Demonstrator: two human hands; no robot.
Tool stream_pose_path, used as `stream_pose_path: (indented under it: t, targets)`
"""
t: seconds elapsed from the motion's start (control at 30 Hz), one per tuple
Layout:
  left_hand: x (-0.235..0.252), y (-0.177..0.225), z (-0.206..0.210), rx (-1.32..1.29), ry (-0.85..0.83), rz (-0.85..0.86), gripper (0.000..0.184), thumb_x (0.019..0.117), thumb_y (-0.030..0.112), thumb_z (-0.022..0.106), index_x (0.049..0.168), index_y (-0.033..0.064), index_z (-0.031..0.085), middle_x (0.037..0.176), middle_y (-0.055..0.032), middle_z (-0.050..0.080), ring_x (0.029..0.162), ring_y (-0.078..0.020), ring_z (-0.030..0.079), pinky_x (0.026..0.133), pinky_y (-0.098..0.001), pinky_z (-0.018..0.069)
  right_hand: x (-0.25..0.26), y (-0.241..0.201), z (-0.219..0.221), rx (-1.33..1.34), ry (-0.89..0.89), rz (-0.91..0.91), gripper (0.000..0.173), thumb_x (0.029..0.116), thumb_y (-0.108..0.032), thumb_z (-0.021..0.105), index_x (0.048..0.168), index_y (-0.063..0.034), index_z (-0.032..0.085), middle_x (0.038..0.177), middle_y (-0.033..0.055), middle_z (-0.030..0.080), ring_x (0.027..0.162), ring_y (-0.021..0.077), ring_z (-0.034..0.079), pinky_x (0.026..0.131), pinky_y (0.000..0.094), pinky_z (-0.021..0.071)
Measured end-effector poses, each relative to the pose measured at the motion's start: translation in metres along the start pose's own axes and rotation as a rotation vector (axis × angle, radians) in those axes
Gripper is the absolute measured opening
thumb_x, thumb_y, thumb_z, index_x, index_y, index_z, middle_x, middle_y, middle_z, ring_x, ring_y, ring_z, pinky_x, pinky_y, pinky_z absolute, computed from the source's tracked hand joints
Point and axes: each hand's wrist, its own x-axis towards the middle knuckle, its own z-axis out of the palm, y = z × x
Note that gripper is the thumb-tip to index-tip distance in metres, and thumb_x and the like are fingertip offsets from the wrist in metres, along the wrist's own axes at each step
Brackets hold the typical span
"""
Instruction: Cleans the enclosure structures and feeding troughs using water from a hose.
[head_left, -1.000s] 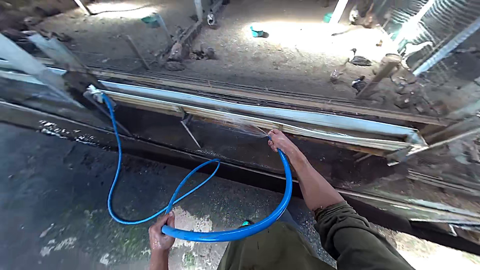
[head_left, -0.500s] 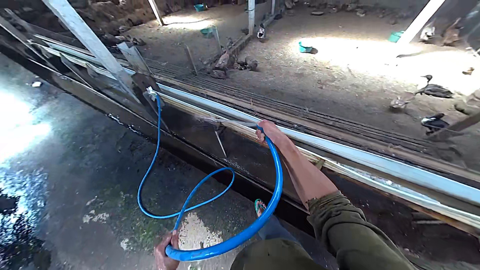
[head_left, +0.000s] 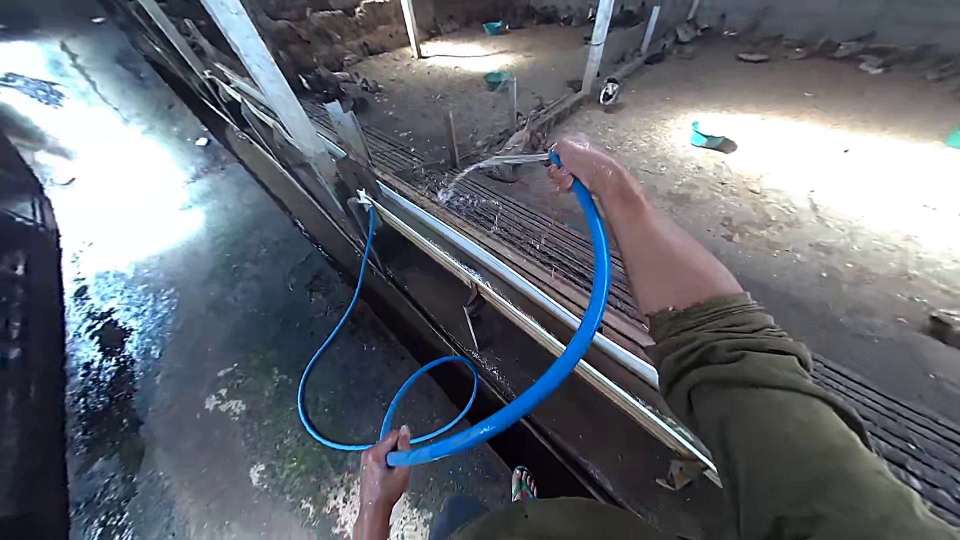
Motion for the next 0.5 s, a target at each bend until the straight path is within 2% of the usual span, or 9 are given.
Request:
stream_pose_path:
  t: [0.1, 0.23, 0.3, 0.43, 0.5]
  targets:
    - [0.022, 0.013, 0.011, 0.011, -0.012, 0.001, 0.05, 0.0987, 0.033, 0.045, 0.062, 0.0018, 0.059, 0.053, -0.0069, 0.053, 0.049, -0.0156, 0.055, 0.05, -0.0371, 0.0449, 0.016, -0.029, -0.002, -0.255, 0.07, 0.003, 0.019, 0.1073, -0.021, 0.037, 0.099, -0.0106, 0.05, 0.061, -0.0026, 0.04, 0.043, 0.0069, 0.036, 0.043, 0.0232, 0.0353]
    - [0.047, 0.013, 0.028, -0.026, -0.02, 0.031, 0.049, 0.0989, 0.033, 0.046, 0.06, 0.0051, 0.056, 0.052, -0.0034, 0.05, 0.048, -0.0116, 0.053, 0.048, -0.0326, 0.0437, 0.034, -0.049, -0.003, -0.423, 0.083, -0.006, 0.019, 0.1068, -0.021, 0.04, 0.096, -0.0105, 0.051, 0.063, -0.0028, 0.039, 0.044, 0.0066, 0.034, 0.043, 0.0234, 0.0327]
    - [0.06, 0.009, 0.037, -0.049, -0.024, 0.036, 0.049, 0.0991, 0.032, 0.046, 0.059, 0.0056, 0.055, 0.051, -0.0024, 0.049, 0.048, -0.0107, 0.052, 0.048, -0.0316, 0.0434, 0.042, -0.059, -0.001, -0.494, 0.088, -0.012, 0.019, 0.1069, -0.021, 0.04, 0.1, -0.0091, 0.053, 0.067, -0.0011, 0.04, 0.048, 0.0082, 0.035, 0.046, 0.0253, 0.0333]
    - [0.089, -0.004, 0.05, -0.078, -0.038, 0.03, 0.049, 0.0989, 0.032, 0.046, 0.059, 0.006, 0.056, 0.051, -0.0027, 0.05, 0.048, -0.0113, 0.053, 0.048, -0.0322, 0.0439, 0.075, -0.066, 0.008, -0.54, 0.074, -0.032, 0.02, 0.1062, -0.022, 0.04, 0.098, -0.009, 0.053, 0.064, -0.0005, 0.041, 0.046, 0.0093, 0.037, 0.045, 0.0265, 0.0342]
    - [0.106, -0.016, 0.055, -0.094, -0.043, 0.031, 0.048, 0.0983, 0.032, 0.047, 0.059, 0.0065, 0.056, 0.052, -0.0021, 0.051, 0.048, -0.0106, 0.053, 0.048, -0.0315, 0.0447, 0.092, -0.071, 0.017, -0.525, 0.053, -0.047, 0.02, 0.1062, -0.021, 0.04, 0.104, -0.0076, 0.055, 0.065, -0.0007, 0.04, 0.046, 0.0083, 0.036, 0.044, 0.0254, 0.0349]
